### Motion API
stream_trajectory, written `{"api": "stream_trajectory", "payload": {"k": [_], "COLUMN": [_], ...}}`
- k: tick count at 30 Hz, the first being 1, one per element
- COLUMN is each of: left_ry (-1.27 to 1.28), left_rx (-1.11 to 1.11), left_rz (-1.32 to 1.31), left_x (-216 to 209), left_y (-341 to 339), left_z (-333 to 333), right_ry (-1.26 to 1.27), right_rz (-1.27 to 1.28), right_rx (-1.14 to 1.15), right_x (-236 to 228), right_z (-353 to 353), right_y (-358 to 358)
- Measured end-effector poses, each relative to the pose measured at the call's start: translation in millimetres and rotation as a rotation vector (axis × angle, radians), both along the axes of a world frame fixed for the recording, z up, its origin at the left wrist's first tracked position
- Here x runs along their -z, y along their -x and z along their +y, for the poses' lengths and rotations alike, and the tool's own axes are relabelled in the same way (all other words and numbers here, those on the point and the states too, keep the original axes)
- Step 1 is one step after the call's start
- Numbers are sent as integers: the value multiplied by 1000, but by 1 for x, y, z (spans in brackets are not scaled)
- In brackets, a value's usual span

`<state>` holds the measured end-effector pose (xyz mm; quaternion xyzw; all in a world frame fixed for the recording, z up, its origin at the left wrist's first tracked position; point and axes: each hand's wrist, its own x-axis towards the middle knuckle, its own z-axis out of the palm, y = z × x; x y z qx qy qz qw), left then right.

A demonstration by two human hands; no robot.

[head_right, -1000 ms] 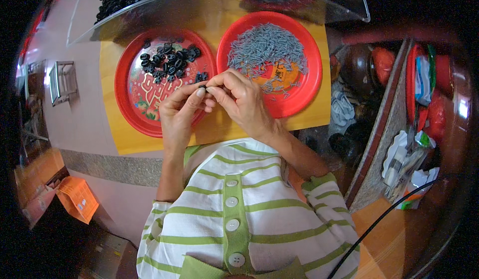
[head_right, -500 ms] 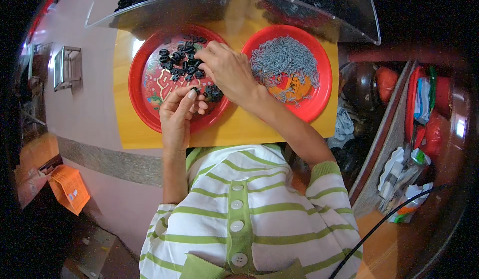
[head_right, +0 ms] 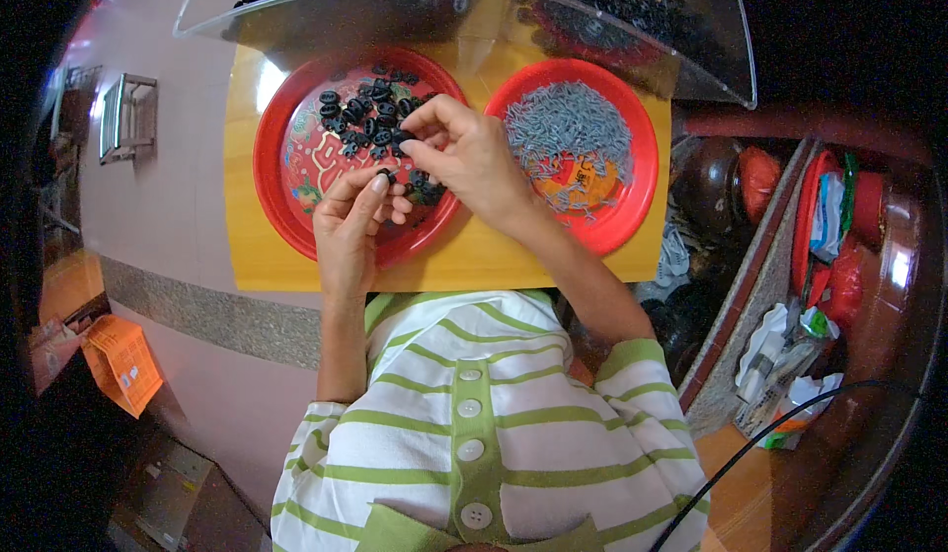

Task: The person repeatedly picks small black plastic components from a red plate and inserts small metal pins from a second red plate into them. The person handles each component one at a time, aligning and pressing the pin into the plastic piece before placing the assembled unit back onto the plate. The process continues throughout the clip with no visible final destination for the assembled items.

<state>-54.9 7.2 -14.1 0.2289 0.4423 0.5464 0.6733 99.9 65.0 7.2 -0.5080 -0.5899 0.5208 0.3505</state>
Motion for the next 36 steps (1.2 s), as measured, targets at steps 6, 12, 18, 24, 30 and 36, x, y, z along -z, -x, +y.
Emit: {"api": "stream_trajectory", "payload": {"k": [6, 12, 18, 24, 30, 36], "left_ry": [-14, -8, -42, -69, -80, -74], "left_rx": [14, 34, 67, 75, 84, 120], "left_rz": [-15, 1, 39, 89, 88, 119], "left_x": [-6, -12, -11, -16, -11, -13], "left_y": [-10, -20, -27, -35, -37, -40], "left_z": [0, 0, -2, -3, -4, -6], "right_ry": [311, 276, 225, 122, 58, -12], "right_rz": [412, 498, 521, 401, 373, 359], "right_rx": [91, 180, 198, 201, 216, 250], "right_x": [-8, -10, -6, 0, 3, 4], "right_z": [-27, -41, -48, -54, -57, -61], "right_y": [-15, -21, -27, -27, -28, -28]}}
